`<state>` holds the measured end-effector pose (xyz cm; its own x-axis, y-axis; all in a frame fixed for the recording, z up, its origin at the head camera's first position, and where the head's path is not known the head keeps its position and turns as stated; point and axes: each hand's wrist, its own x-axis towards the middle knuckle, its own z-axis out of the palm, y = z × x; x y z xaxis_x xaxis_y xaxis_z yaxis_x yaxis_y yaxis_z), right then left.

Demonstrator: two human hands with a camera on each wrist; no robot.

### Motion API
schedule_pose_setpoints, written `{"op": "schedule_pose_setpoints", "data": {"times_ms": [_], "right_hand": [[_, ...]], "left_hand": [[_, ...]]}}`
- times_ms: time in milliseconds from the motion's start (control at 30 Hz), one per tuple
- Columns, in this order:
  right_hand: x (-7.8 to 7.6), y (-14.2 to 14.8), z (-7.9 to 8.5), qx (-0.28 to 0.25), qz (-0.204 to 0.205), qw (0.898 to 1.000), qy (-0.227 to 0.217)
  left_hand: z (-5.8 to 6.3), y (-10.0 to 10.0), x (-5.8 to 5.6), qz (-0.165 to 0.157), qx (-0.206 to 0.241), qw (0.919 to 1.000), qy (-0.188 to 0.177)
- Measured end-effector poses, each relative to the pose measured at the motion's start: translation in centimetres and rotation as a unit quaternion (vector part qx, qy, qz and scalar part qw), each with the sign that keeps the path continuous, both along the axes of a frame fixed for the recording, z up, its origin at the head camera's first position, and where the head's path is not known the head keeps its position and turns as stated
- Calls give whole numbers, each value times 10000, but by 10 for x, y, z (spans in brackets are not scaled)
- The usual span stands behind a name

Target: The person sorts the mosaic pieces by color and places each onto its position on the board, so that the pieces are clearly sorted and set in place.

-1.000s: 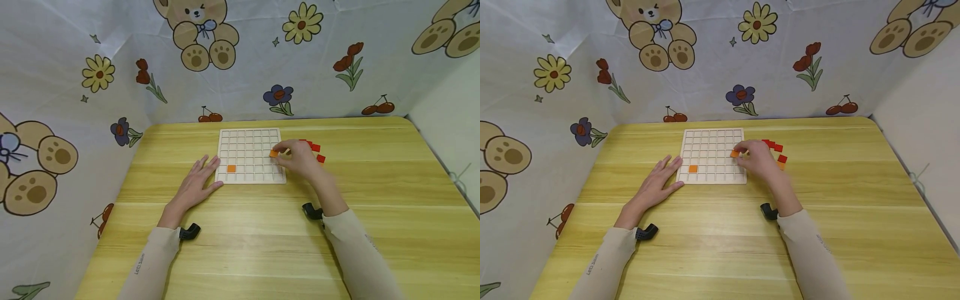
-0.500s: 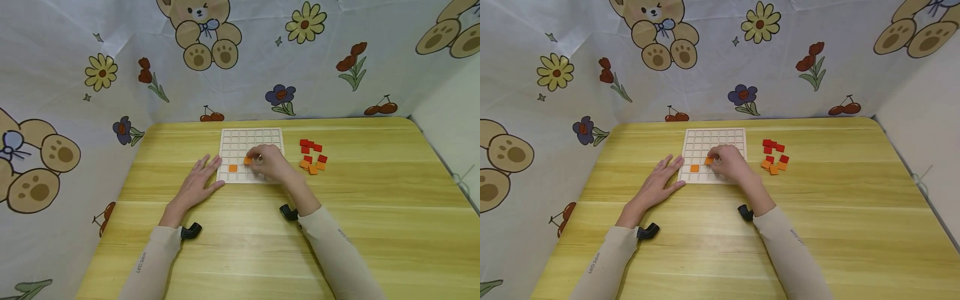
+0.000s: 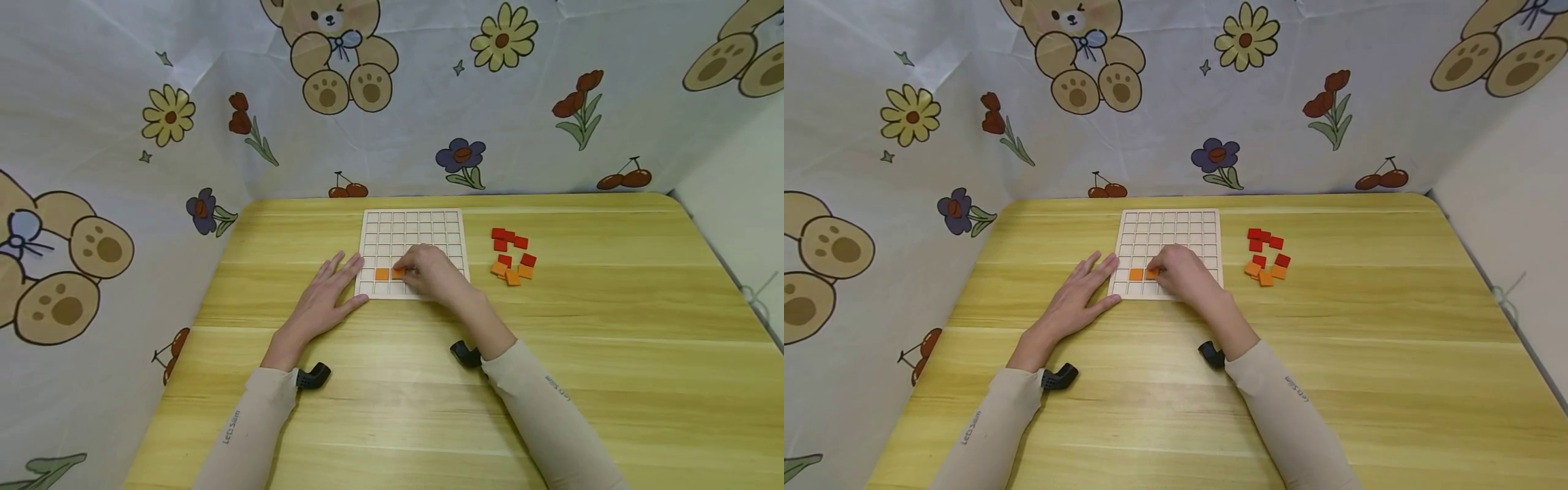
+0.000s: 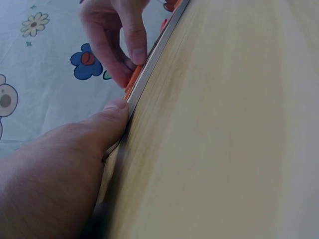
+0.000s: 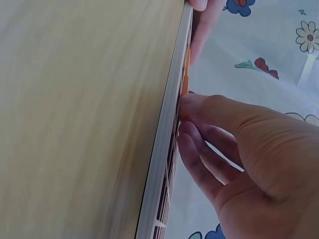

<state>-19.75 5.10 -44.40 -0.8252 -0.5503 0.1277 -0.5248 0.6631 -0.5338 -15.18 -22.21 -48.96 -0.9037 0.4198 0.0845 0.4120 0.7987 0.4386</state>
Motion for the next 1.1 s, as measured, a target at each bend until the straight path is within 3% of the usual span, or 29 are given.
{"op": "schedule_pose_setpoints", "data": {"times_ms": [633,833,1100], "right_hand": [[10,2,1,-36,150,9997,193],[12,18,5,-179,-189,9995,183],[11,66,9,-306,-672,9973,-34]], "left_hand": [[-2,1,-1,31,-81,9999,59],[-3,1,1,43,-16,10000,20],[-1,1,1,39,-35,10000,-47]]}}
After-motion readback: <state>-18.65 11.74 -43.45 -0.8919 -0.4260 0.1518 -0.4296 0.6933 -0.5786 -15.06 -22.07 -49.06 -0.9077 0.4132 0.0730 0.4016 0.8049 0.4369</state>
